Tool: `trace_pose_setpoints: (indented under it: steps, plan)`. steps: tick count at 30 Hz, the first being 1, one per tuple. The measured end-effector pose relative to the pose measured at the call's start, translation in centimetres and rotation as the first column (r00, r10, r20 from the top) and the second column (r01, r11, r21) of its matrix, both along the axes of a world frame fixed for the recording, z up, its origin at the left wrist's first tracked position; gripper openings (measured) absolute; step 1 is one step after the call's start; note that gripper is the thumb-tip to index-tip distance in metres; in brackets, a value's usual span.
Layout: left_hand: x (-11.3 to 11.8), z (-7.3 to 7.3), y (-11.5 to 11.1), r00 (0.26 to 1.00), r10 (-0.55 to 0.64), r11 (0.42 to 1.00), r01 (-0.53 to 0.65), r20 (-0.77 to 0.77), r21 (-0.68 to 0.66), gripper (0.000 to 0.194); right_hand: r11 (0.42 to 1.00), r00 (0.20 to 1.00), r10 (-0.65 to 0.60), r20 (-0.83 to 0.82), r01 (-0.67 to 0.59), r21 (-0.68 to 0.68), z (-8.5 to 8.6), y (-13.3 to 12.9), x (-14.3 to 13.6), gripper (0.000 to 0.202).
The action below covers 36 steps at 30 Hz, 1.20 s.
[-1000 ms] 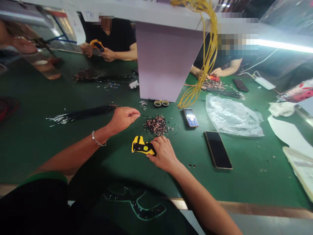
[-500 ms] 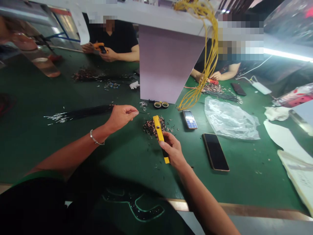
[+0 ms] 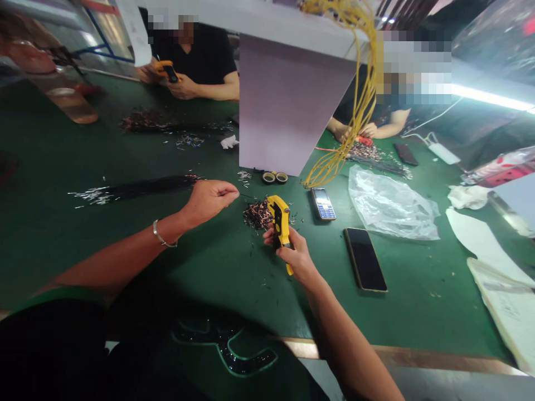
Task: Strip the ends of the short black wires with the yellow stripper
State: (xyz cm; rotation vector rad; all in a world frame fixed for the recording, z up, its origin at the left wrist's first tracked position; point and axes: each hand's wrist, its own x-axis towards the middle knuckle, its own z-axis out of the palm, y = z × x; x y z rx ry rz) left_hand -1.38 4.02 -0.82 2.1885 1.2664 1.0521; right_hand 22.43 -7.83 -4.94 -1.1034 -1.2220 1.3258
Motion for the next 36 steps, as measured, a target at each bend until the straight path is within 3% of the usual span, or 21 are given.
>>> trace_pose_setpoints:
  steps: [5, 11, 17, 24, 36]
  plan:
    - [0.2, -0.3, -0.1, 1.0, 0.011, 0.999, -0.01, 0.029, -0.037, 0.019, 0.999, 0.999, 0.027, 0.026, -0.026, -0.036, 0.6, 0.0, 0.5, 0.048]
    - [0.6, -0.2, -0.7, 1.0, 0.017, 1.0, -0.017, 0.025, 0.007, 0.019, 0.998, 0.998, 0.053, 0.036, -0.052, -0.024, 0.9, 0.1, 0.7, 0.045]
    - [1.0, 0.1, -1.2, 0.999, 0.011, 1.0, -0.01, 0.04, -0.025, 0.019, 1.0, 1.0, 0.013, 0.016, -0.013, 0.006, 0.5, 0.0, 0.6, 0.045]
    - [1.2, 0.0, -1.4, 0.996, 0.028, 0.998, -0.023, 0.08, -0.065, 0.018, 0.997, 0.997, 0.072, -0.012, -0.072, -0.005, 0.3, -0.3, 0.2, 0.047]
    - [1.5, 0.1, -2.2, 0.994, -0.062, 0.992, 0.071, 0.089, -0.105, 0.018, 0.989, 0.987, 0.135, -0.083, -0.139, -0.041, 0.2, -0.4, -0.2, 0.048]
